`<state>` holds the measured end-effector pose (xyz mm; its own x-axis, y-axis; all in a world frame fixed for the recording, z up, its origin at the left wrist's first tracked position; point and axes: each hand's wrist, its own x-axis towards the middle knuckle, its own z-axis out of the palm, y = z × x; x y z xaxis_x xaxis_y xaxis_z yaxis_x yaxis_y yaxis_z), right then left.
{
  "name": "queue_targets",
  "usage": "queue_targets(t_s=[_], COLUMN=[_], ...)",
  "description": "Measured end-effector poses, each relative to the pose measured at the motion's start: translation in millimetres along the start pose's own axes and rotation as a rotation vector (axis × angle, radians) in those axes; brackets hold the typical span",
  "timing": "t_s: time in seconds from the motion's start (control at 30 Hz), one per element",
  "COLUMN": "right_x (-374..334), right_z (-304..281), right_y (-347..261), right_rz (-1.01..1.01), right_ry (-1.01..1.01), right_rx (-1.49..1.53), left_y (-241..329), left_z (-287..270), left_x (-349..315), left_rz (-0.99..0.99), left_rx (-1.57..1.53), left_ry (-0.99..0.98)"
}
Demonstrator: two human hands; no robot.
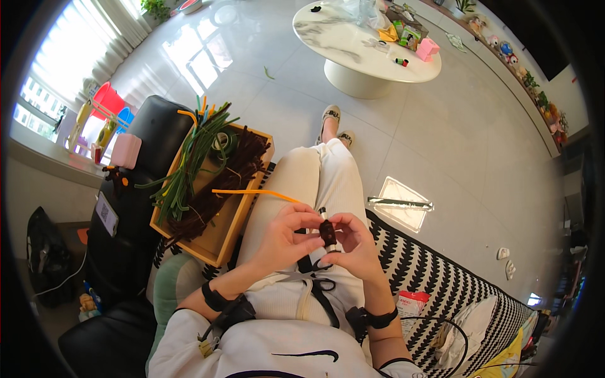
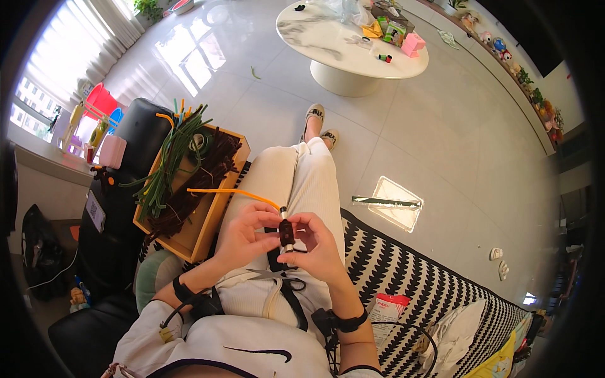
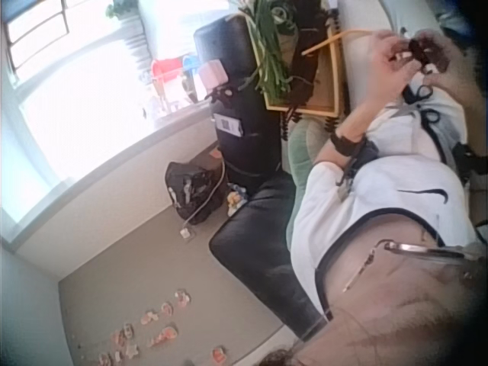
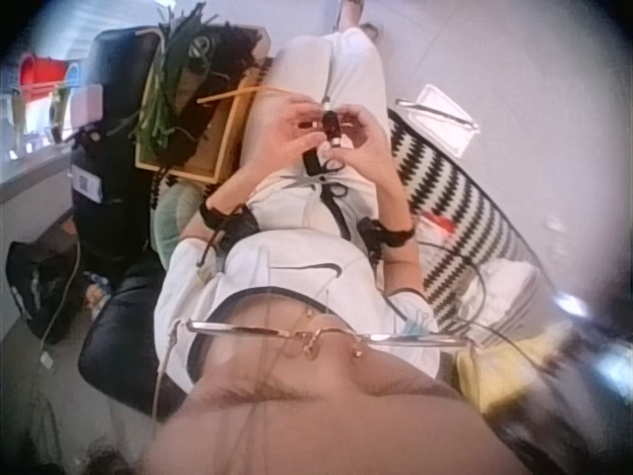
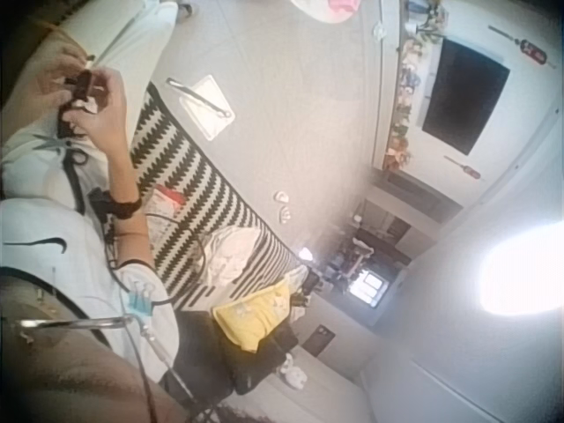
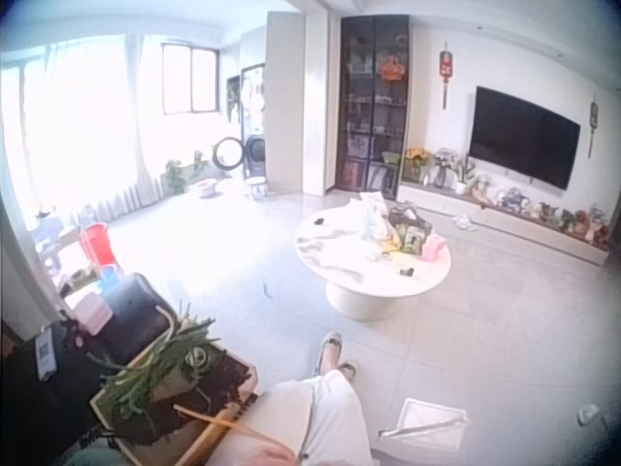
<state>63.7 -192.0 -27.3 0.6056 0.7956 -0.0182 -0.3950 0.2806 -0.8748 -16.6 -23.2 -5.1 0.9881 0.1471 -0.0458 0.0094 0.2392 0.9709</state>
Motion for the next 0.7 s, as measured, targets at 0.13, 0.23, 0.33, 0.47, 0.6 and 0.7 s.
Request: queue_targets(t_s=[0.13,0.23,0.33,0.47,0.6,0.7], right_x=[3.3,2.5,1.8,1.4,0.4,0.3], right_z=[2.8,3.1,2.5,-1.8,-0.7,1.1], right_y=[-4.2,-8.1,-7.2,-3.1,-0.5,1.0], right_rz=[-0.074,-0.077,-0.087,-0.155,-0.200,-0.202], right_ry=[0.045,0.040,0.063,0.049,0.067,0.078], right_rx=[-0.223,-0.172,-0.157,-0.265,-0.336,-0.301], left_y=[0.0,3.6,7.4,6.4,6.3,4.8], left_z=[0.7,-3.4,-1.9,-2.6,-4.0,-2.7], left_x=[-1.7,-0.5,-1.1,-1.6,-4.4,-6.2], left_rz=[-0.022,-0.061,-0.040,-0.021,-0.033,-0.010], left_rx=[-0.025,-0.021,-0.049,-0.061,0.011,0.039], left_ry=[0.002,-0.015,-0.042,-0.063,-0.056,-0.023])
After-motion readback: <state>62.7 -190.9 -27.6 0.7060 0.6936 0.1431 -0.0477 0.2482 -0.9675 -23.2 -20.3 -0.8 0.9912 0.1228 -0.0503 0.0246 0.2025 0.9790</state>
